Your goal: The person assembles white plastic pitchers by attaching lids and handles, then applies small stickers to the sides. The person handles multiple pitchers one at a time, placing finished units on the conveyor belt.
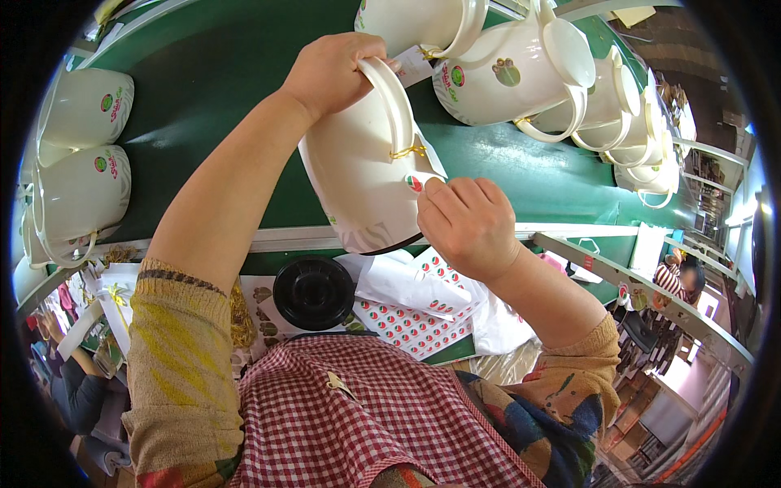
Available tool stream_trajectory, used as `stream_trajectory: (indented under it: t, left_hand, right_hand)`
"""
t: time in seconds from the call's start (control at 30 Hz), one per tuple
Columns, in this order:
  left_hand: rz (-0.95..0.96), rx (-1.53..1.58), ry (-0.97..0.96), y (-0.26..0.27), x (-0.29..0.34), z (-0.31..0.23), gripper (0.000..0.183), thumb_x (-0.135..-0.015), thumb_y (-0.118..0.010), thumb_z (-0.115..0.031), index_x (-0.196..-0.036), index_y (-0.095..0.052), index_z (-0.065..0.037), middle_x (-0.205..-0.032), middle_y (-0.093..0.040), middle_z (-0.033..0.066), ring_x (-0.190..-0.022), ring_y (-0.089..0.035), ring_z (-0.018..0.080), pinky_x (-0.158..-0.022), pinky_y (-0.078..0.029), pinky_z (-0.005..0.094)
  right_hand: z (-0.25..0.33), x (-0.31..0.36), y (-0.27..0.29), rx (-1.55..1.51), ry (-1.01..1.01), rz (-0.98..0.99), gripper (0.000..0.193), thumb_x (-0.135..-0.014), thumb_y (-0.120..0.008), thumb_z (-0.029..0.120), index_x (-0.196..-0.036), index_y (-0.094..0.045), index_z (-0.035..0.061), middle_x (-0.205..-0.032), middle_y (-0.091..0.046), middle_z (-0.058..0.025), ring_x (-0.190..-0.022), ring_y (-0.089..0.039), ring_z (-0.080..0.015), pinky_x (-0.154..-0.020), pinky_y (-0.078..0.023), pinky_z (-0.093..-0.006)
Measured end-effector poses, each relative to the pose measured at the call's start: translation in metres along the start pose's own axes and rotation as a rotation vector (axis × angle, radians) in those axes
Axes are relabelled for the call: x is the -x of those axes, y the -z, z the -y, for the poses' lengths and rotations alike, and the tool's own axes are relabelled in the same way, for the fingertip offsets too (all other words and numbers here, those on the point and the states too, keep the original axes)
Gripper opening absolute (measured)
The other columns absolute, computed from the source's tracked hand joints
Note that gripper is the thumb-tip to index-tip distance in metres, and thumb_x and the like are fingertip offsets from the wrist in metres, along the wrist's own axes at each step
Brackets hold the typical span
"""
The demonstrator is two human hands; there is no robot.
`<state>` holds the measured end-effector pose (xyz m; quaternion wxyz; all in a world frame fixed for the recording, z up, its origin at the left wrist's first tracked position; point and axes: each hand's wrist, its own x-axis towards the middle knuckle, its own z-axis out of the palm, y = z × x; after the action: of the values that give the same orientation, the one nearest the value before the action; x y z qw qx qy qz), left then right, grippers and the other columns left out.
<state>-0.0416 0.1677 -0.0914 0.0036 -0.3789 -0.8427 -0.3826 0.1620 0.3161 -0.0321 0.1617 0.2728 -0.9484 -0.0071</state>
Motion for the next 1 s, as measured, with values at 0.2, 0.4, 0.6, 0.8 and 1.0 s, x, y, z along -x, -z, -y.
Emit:
stream_trajectory:
  t: [0.2, 0.4, 0.6, 0.8, 1.0]
  left_hand:
    - [-0.009, 0.026, -0.018, -0.003, -0.001, 0.002, 0.018, -0.086, -0.070, -0.025, -0.078, -0.065, -0.009, -0.076, -0.063, 0.0082, -0.072, -0.060, 0.0296, -0.066, -0.048, 0.0355]
    - [-0.010, 0.000, -0.004, -0.003, -0.002, 0.000, 0.019, -0.085, -0.070, -0.025, -0.077, -0.065, -0.009, -0.076, -0.063, 0.0083, -0.071, -0.060, 0.0297, -0.066, -0.048, 0.0354]
    - [-0.003, 0.007, 0.022, -0.001, 0.003, -0.002, 0.019, -0.086, -0.069, -0.024, -0.078, -0.064, -0.008, -0.077, -0.063, 0.0086, -0.072, -0.060, 0.0287, -0.066, -0.049, 0.0350]
    - [-0.015, 0.018, -0.016, -0.003, 0.002, 0.000, 0.020, -0.087, -0.069, -0.024, -0.077, -0.062, -0.008, -0.077, -0.063, 0.0092, -0.071, -0.059, 0.0273, -0.066, -0.048, 0.0340]
    - [0.023, 0.067, -0.018, 0.006, 0.004, 0.005, 0.024, -0.085, -0.068, -0.030, -0.076, -0.062, -0.008, -0.079, -0.062, 0.0116, -0.077, -0.059, 0.0345, -0.067, -0.048, 0.0391]
  right_hand:
    - [0.002, 0.000, -0.001, -0.009, 0.001, 0.012, 0.009, -0.065, -0.061, 0.013, -0.069, -0.054, 0.0088, -0.076, -0.054, -0.0022, -0.063, -0.049, -0.0151, -0.054, -0.037, -0.0283]
    - [0.002, 0.000, 0.002, -0.062, -0.025, 0.093, 0.011, -0.069, -0.063, 0.016, -0.073, -0.058, 0.0075, -0.080, -0.055, -0.0020, -0.068, -0.051, -0.0164, -0.055, -0.039, -0.0292]
    - [0.007, 0.012, 0.018, -0.209, -0.232, 0.280, 0.040, -0.081, -0.065, 0.042, -0.110, -0.066, 0.0147, -0.131, -0.049, -0.0095, -0.120, -0.047, -0.0290, -0.092, -0.039, -0.0461]
    - [0.025, 0.020, -0.009, -0.165, -0.453, 0.200, 0.063, -0.076, -0.063, 0.061, -0.130, -0.058, 0.0296, -0.153, -0.031, -0.0092, -0.141, -0.026, -0.0317, -0.111, -0.009, -0.0550]
    - [0.018, 0.065, -0.016, -0.382, -0.783, -0.149, 0.053, -0.090, -0.058, 0.039, -0.136, -0.053, 0.0118, -0.150, -0.037, -0.0145, -0.139, -0.031, -0.0337, -0.112, -0.016, -0.0488]
